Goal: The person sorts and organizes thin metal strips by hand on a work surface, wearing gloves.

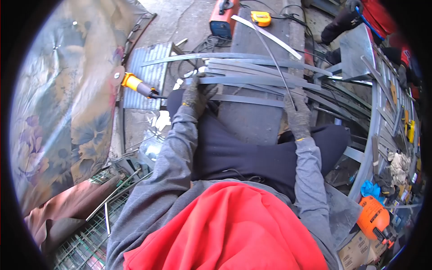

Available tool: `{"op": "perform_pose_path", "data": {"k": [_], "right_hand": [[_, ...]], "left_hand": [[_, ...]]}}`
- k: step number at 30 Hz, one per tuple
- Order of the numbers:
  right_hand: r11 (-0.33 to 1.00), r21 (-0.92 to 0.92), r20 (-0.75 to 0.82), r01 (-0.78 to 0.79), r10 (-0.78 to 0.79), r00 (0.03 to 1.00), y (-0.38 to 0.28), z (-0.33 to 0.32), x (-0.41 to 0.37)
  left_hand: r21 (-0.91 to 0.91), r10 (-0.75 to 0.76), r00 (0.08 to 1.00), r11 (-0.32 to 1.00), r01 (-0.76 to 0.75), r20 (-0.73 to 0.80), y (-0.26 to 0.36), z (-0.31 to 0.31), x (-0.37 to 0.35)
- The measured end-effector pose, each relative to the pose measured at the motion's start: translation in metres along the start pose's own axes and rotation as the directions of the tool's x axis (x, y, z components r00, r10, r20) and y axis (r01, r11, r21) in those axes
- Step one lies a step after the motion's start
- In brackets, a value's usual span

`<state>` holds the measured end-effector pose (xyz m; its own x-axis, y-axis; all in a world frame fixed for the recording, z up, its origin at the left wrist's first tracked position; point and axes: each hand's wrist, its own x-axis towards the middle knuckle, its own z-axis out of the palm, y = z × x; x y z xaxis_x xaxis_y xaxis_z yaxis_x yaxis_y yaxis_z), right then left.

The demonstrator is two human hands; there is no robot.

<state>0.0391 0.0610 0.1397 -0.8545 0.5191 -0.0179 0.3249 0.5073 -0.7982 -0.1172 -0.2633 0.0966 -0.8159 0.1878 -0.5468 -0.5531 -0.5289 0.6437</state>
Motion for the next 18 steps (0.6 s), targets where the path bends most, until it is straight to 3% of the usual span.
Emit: {"op": "perform_pose_path", "data": {"k": [1,3,5,6,7,9,11,13,17,18], "right_hand": [[0.984,-0.170,0.090,-0.060,0.076,0.993,-0.015,-0.008,-0.001],[0.989,-0.122,0.110,0.082,-0.069,0.992,-0.021,-0.007,-0.004],[0.997,-0.077,0.244,0.021,-0.002,0.970,-0.004,0.002,-0.004],[0.980,-0.201,0.326,-0.003,0.070,0.943,-0.008,0.002,-0.004],[0.982,-0.186,0.330,0.001,0.061,0.942,-0.010,0.003,-0.005],[0.903,-0.424,0.355,0.071,0.094,0.930,-0.010,0.005,-0.009],[0.929,-0.365,0.365,0.061,0.083,0.927,-0.006,0.009,-0.011],[0.959,-0.255,0.387,-0.122,0.218,0.896,-0.019,0.005,-0.007],[0.855,-0.512,0.442,0.081,0.181,0.879,0.008,0.019,-0.005],[0.846,-0.528,0.435,0.076,0.192,0.880,0.002,0.015,-0.006]], "left_hand": [[0.018,-0.021,0.999,1.000,0.021,-0.031,0.002,0.007,-0.003],[0.016,-0.010,0.999,1.000,0.009,0.047,0.004,0.009,-0.007],[0.023,-0.023,0.998,1.000,0.022,0.052,0.006,0.013,-0.008],[0.018,-0.043,0.998,0.999,0.042,0.038,0.005,0.013,-0.006],[0.008,-0.051,0.998,0.999,0.050,0.047,0.004,0.011,-0.003],[-0.002,-0.079,0.997,0.997,0.079,-0.009,0.004,0.011,-0.001],[-0.019,-0.077,0.997,0.997,0.076,-0.017,-0.001,0.005,0.003],[-0.022,-0.048,0.999,0.999,0.049,0.019,0.001,0.008,0.000],[-0.073,-0.048,0.998,0.996,0.051,0.050,0.002,0.009,-0.004],[0.002,-0.081,0.997,0.997,0.081,-0.013,0.002,0.008,-0.001]]}}
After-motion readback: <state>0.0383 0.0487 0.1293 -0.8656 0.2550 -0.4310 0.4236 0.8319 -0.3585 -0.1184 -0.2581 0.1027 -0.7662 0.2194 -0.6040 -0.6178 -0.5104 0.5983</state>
